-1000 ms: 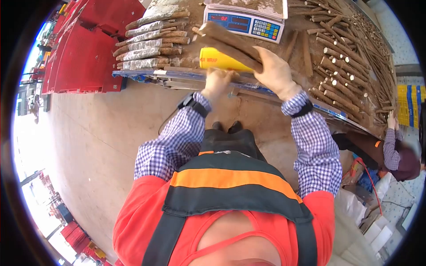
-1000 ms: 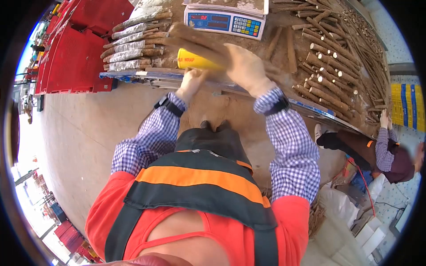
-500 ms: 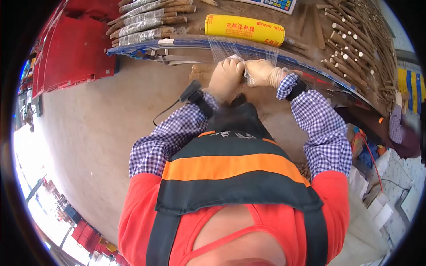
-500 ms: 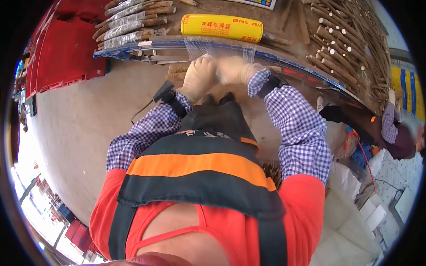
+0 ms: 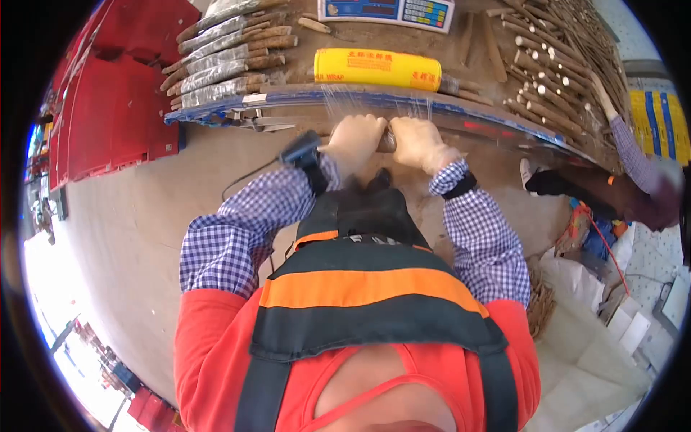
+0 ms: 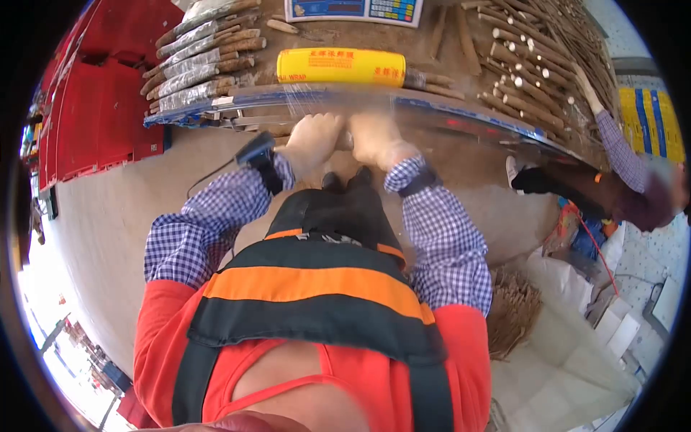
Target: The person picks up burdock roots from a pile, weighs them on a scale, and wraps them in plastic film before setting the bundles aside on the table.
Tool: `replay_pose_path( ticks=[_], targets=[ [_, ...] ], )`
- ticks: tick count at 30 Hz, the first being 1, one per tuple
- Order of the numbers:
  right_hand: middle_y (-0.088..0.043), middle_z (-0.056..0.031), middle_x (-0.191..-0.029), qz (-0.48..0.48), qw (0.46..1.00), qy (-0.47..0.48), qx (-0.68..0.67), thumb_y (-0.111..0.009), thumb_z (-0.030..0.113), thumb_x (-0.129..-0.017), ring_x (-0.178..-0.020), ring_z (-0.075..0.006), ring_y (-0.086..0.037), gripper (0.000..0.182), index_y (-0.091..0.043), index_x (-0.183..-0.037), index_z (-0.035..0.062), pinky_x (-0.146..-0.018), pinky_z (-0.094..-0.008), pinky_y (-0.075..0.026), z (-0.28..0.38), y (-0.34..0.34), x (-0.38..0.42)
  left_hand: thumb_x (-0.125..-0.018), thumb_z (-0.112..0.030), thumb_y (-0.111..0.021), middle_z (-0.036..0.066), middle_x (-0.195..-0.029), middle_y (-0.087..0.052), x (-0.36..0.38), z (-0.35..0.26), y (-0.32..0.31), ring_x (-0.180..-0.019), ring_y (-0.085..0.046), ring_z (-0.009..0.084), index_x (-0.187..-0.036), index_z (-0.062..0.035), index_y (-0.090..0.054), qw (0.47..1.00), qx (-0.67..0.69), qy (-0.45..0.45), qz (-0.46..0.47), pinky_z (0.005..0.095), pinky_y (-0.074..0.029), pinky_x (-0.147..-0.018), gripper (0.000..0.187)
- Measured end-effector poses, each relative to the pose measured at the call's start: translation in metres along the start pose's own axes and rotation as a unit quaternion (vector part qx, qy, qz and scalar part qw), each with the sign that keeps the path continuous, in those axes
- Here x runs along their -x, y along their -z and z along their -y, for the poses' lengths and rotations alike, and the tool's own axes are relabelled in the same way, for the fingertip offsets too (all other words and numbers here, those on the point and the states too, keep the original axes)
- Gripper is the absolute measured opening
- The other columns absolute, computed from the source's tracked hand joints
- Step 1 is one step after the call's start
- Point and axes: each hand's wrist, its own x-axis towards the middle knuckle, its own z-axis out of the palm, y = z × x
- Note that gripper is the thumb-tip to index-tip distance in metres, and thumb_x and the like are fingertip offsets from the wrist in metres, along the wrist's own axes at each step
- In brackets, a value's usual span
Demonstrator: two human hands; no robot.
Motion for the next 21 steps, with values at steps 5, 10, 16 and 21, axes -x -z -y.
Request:
replay_pose_path(
  ticks=[5, 10, 16, 21],
  targets=[
    [-0.060, -0.0143, -0.108, -0.168, 0.973, 0.028, 0.159, -0.079, 0.035, -0.067, -0.100, -0.0310, -0.059, 0.057, -0.057, -0.111, 0.0075, -0.087, -0.0371, -0.050, 0.012, -0.052, -0.002, -0.068, -0.022, -0.073, 0.021, -0.101, -0.068, -0.037, 0.036, 0.015, -0.093, -0.066, 0.0365, -0.116, -0.0058, -0.061, 0.951, 0.057, -0.147, 0.265, 0.0414, -0.054, -0.080, 0.052],
    [-0.067, -0.0171, -0.099, 0.093, 0.993, 0.068, -0.003, -0.077, 0.032, -0.065, -0.095, -0.0330, -0.066, 0.047, -0.061, -0.100, 0.0057, -0.083, -0.0422, -0.051, -0.031, 0.012, -0.012, -0.065, -0.021, -0.081, 0.021, -0.100, -0.067, -0.002, -0.007, 0.015, -0.094, -0.066, 0.0312, -0.119, -0.0022, -0.054, 0.994, -0.096, -0.054, -0.009, 0.0428, -0.053, -0.079, 0.063],
    [-0.066, -0.0160, -0.096, -0.149, 0.987, 0.044, 0.035, -0.075, 0.039, -0.068, -0.089, -0.0344, -0.065, 0.049, -0.061, -0.101, 0.0062, -0.083, -0.0441, -0.049, -0.011, -0.053, -0.004, -0.074, -0.035, -0.072, 0.021, -0.095, -0.066, -0.007, 0.007, 0.028, -0.094, -0.067, 0.0299, -0.115, -0.0001, -0.053, 0.979, 0.048, -0.021, 0.196, 0.0431, -0.052, -0.077, 0.057],
    [-0.067, -0.0179, -0.092, -0.043, 0.998, 0.020, 0.032, -0.077, 0.038, -0.065, -0.089, -0.0344, -0.067, 0.049, -0.065, -0.100, 0.0062, -0.078, -0.0445, -0.052, -0.022, -0.031, -0.004, -0.070, -0.026, -0.073, 0.017, -0.087, -0.065, -0.011, 0.012, -0.027, -0.088, -0.065, 0.0332, -0.098, -0.0065, -0.061, 0.993, 0.098, -0.058, -0.035, 0.0418, -0.052, -0.076, 0.036]
  ],
)
